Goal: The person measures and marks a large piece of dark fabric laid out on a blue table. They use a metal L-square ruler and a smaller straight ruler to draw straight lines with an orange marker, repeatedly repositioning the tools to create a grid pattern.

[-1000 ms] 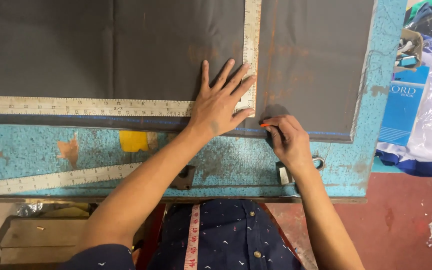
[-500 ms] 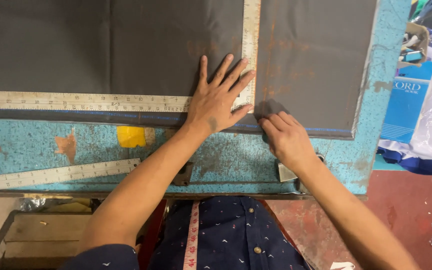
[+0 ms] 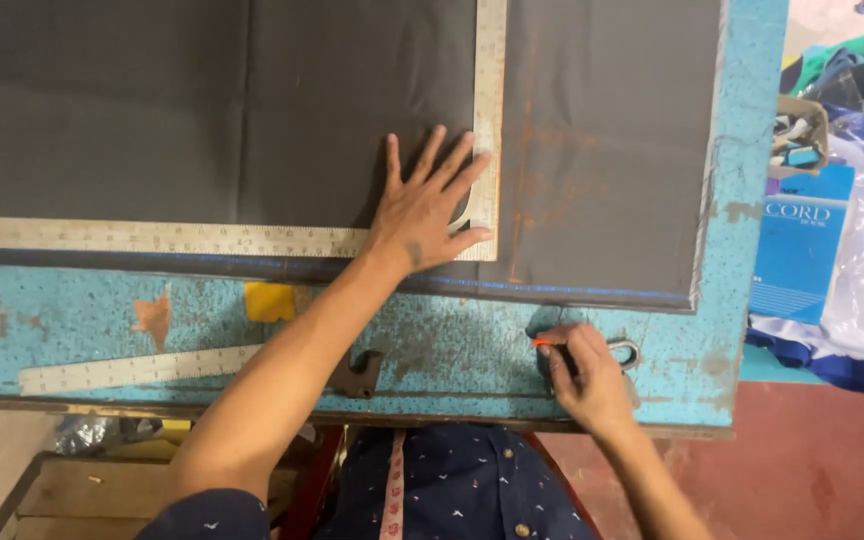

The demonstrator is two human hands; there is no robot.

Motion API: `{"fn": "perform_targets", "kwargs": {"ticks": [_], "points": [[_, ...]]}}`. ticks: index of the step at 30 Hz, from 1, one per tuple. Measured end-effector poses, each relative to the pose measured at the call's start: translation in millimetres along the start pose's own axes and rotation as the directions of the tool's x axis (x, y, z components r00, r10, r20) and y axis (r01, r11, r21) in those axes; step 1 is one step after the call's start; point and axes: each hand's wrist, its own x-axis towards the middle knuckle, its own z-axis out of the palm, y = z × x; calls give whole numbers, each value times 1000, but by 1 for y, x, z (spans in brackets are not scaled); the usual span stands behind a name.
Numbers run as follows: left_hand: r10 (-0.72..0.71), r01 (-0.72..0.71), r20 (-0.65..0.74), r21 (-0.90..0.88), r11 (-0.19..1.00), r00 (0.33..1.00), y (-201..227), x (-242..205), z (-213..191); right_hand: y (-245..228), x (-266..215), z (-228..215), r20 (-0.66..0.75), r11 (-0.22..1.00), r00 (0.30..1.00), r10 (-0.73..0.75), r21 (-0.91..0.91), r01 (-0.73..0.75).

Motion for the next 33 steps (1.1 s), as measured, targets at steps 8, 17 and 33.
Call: {"fn": "perform_targets", "kwargs": {"ticks": [8,17,33], "points": [[39,-51,191,59,997,981,18,14,-9,-8,-5,8,-73,990,991,113,95,-106],[47,-45,177,-13,999,983,20,15,-6,-2,-3,11,-48,997,998,46,59,-43],[12,-14,218,8,1000,976,21,13,-7,-1,-3,10,-62,998,998,-22,56,26]]}}
